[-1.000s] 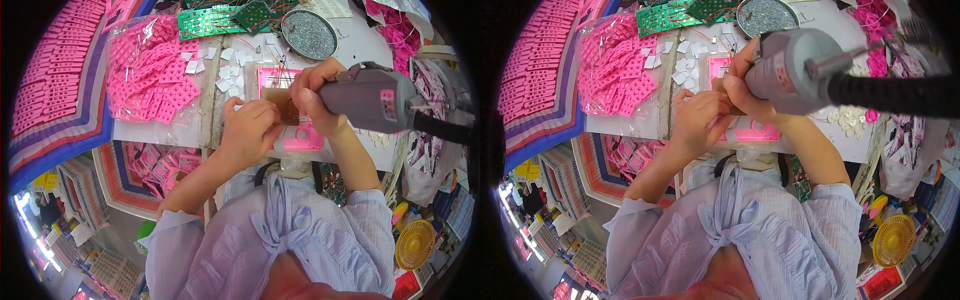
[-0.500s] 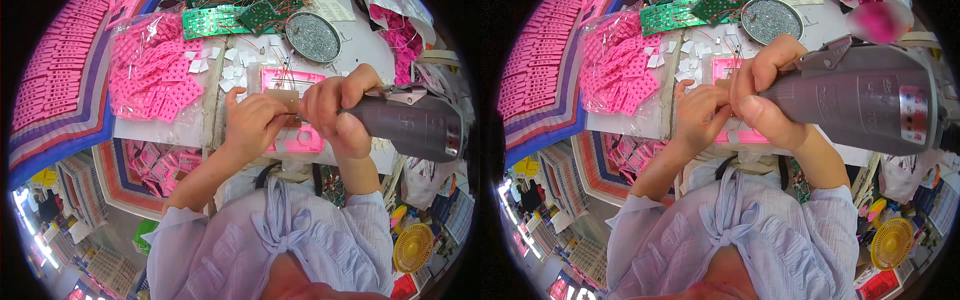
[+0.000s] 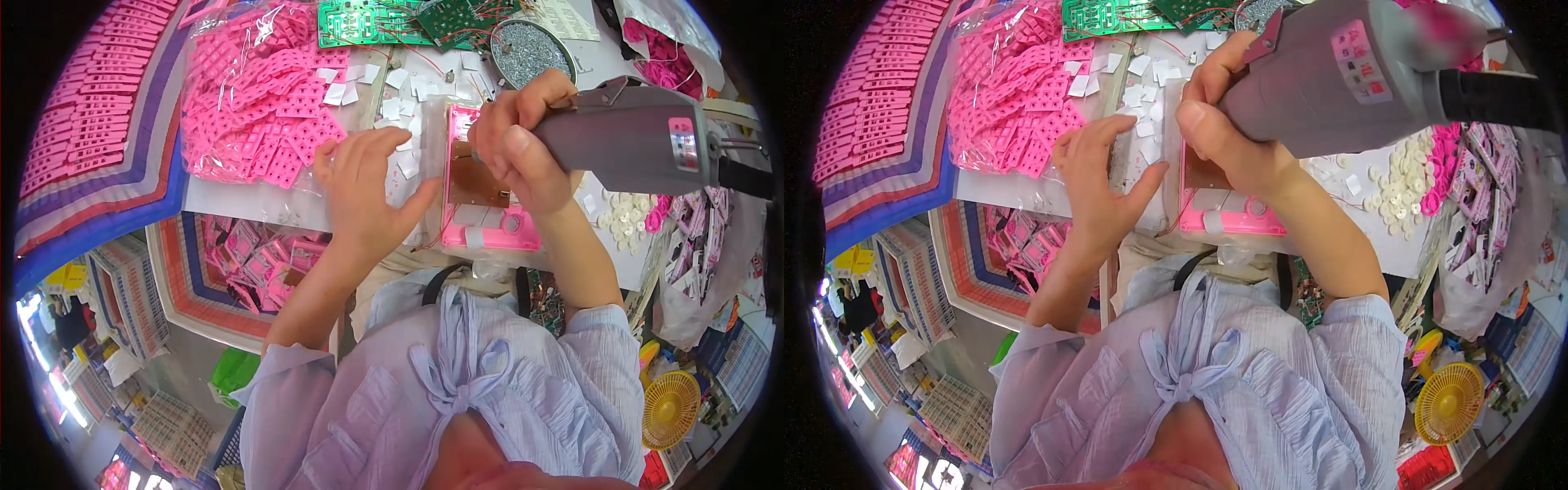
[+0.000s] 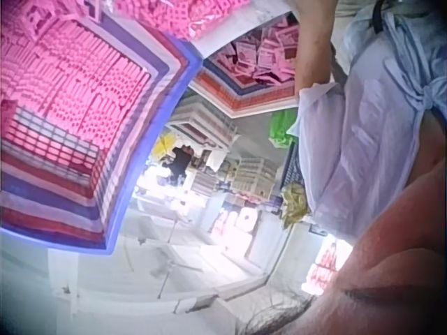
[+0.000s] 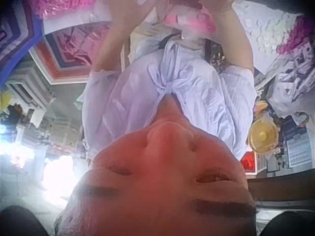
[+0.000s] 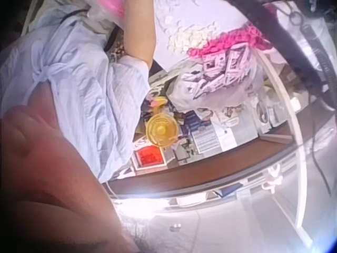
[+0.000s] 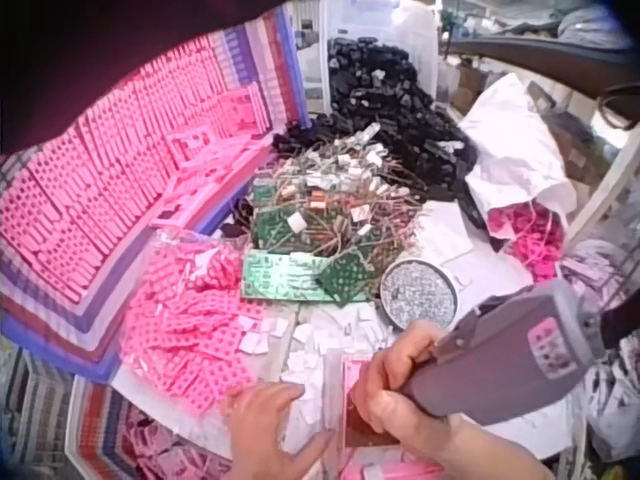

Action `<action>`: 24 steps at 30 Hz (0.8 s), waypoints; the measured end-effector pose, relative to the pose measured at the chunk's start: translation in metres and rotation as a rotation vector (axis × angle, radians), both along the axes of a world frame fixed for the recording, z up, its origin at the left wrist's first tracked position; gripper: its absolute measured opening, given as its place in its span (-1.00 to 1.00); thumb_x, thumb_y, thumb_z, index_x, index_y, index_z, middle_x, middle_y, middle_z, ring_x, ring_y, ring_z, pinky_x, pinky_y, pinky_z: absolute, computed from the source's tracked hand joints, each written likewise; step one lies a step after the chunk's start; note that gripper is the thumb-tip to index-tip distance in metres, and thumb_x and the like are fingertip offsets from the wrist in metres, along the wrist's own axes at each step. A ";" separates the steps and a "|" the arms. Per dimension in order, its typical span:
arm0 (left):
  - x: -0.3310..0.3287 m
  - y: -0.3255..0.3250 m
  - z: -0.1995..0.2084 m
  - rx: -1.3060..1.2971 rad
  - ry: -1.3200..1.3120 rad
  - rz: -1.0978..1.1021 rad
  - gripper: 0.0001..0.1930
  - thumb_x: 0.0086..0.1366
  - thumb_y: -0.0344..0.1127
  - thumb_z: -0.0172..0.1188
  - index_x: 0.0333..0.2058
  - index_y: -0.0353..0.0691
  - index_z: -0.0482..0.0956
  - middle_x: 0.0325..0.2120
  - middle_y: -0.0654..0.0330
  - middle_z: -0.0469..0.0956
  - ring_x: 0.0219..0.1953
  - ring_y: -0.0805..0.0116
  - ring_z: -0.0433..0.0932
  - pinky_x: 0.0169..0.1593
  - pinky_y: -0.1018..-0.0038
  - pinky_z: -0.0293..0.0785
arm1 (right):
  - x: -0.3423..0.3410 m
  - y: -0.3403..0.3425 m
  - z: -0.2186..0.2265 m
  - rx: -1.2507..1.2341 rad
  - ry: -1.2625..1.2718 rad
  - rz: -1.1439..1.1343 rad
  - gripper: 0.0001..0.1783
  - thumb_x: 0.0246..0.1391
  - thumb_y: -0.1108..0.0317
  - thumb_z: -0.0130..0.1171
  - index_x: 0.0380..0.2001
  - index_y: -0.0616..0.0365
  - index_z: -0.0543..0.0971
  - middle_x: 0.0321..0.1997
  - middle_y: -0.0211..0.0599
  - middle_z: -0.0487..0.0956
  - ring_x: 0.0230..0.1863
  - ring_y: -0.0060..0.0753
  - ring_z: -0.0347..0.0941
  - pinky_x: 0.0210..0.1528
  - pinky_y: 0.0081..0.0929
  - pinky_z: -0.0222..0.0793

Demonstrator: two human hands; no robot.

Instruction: Assembling a pink electronic toy using a power screwdriver and various components.

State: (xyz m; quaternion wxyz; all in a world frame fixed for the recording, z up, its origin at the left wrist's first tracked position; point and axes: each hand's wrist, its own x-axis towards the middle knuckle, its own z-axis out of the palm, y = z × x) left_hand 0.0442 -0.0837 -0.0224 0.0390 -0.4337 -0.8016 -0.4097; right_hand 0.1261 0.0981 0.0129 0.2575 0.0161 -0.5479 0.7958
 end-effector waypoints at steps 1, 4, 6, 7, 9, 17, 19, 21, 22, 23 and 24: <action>0.002 -0.003 0.000 -0.017 -0.003 -0.019 -0.54 -0.07 -0.26 0.49 -0.15 -0.11 0.58 -0.19 0.22 0.57 -0.05 0.21 0.49 0.14 0.18 0.10 | -0.001 -0.001 -0.001 0.000 0.005 0.005 -0.73 0.04 0.46 0.24 -0.36 0.12 0.31 -0.53 -0.36 0.45 -0.58 -0.64 0.32 -0.55 -0.62 0.28; 0.010 -0.010 0.000 -0.065 -0.019 -0.121 -0.60 -0.08 -0.31 0.46 -0.20 -0.09 0.58 -0.22 0.28 0.57 -0.07 0.23 0.49 0.12 0.19 0.12 | -0.002 -0.002 -0.006 0.173 -0.048 -0.049 -0.77 0.04 0.47 0.25 -0.39 0.12 0.35 -0.54 -0.40 0.44 -0.59 -0.63 0.30 -0.54 -0.62 0.25; 0.016 -0.014 0.001 -0.098 -0.046 -0.246 -0.63 -0.09 -0.31 0.45 -0.24 -0.07 0.57 -0.24 0.32 0.56 -0.08 0.25 0.49 0.11 0.18 0.14 | -0.003 -0.002 -0.007 0.326 -0.061 -0.048 -0.76 0.08 0.51 0.18 -0.38 0.10 0.28 -0.60 -0.38 0.39 -0.64 -0.64 0.24 -0.58 -0.58 0.21; 0.020 -0.015 0.002 -0.099 -0.041 -0.304 -0.64 -0.08 -0.29 0.45 -0.25 -0.05 0.57 -0.24 0.33 0.56 -0.09 0.26 0.49 0.10 0.17 0.14 | -0.003 -0.003 -0.006 0.377 -0.064 -0.043 -0.75 0.09 0.53 0.15 -0.37 0.10 0.25 -0.61 -0.36 0.37 -0.66 -0.64 0.22 -0.60 -0.56 0.20; 0.030 -0.015 0.004 -0.104 -0.029 -0.420 -0.66 -0.07 -0.25 0.45 -0.28 -0.03 0.56 -0.25 0.36 0.55 -0.10 0.28 0.49 0.09 0.16 0.13 | -0.003 -0.008 -0.002 0.443 -0.071 -0.040 -0.74 0.10 0.56 0.12 -0.36 0.10 0.23 -0.63 -0.34 0.37 -0.67 -0.64 0.20 -0.61 -0.56 0.19; 0.045 0.002 0.011 -0.283 0.082 -0.483 -0.70 -0.05 -0.15 0.43 -0.32 -0.01 0.57 -0.30 0.36 0.52 -0.17 0.28 0.46 0.07 0.11 0.14 | -0.006 -0.002 0.008 0.240 -0.055 -0.087 -0.73 0.07 0.58 0.11 -0.28 0.14 0.23 -0.59 -0.27 0.40 -0.65 -0.59 0.22 -0.60 -0.55 0.22; 0.048 0.005 0.008 -0.306 0.096 -0.499 -0.72 -0.04 -0.17 0.42 -0.34 -0.02 0.58 -0.31 0.35 0.52 -0.19 0.28 0.46 0.05 0.11 0.15 | -0.002 0.013 0.013 0.255 0.029 -0.078 -0.66 0.08 0.56 0.12 -0.08 0.21 0.30 -0.52 -0.22 0.45 -0.59 -0.52 0.31 -0.54 -0.53 0.29; 0.048 0.007 0.007 -0.297 0.087 -0.513 -0.75 -0.02 -0.18 0.42 -0.36 -0.03 0.58 -0.32 0.34 0.52 -0.20 0.30 0.46 0.03 0.11 0.15 | 0.005 0.023 0.027 0.238 0.099 -0.032 -0.46 0.08 0.54 0.15 0.15 0.25 0.30 -0.37 -0.12 0.53 -0.46 -0.43 0.43 -0.43 -0.50 0.38; 0.047 0.008 0.007 -0.289 0.068 -0.498 -0.77 0.00 -0.21 0.41 -0.37 -0.05 0.59 -0.33 0.32 0.53 -0.21 0.30 0.47 0.01 0.13 0.17 | 0.011 0.024 0.026 0.295 0.080 -0.161 -0.20 0.06 0.50 0.23 0.36 0.22 0.16 -0.09 -0.04 0.56 -0.16 -0.32 0.50 -0.16 -0.43 0.43; 0.046 0.009 0.007 -0.281 0.050 -0.483 -0.80 0.02 -0.23 0.40 -0.38 -0.06 0.59 -0.34 0.31 0.54 -0.22 0.30 0.48 -0.01 0.16 0.19 | 0.022 0.024 0.025 0.405 -0.026 -0.282 -0.28 0.04 0.49 0.25 0.27 0.22 0.23 -0.16 -0.17 0.56 -0.16 -0.37 0.48 -0.15 -0.44 0.41; 0.045 0.008 0.007 -0.272 0.029 -0.458 -0.82 0.05 -0.26 0.39 -0.38 -0.07 0.59 -0.35 0.30 0.54 -0.23 0.30 0.49 -0.03 0.18 0.21 | 0.035 0.023 0.025 0.514 -0.132 -0.394 -0.37 0.03 0.47 0.28 0.18 0.21 0.30 -0.22 -0.31 0.57 -0.16 -0.42 0.46 -0.15 -0.45 0.38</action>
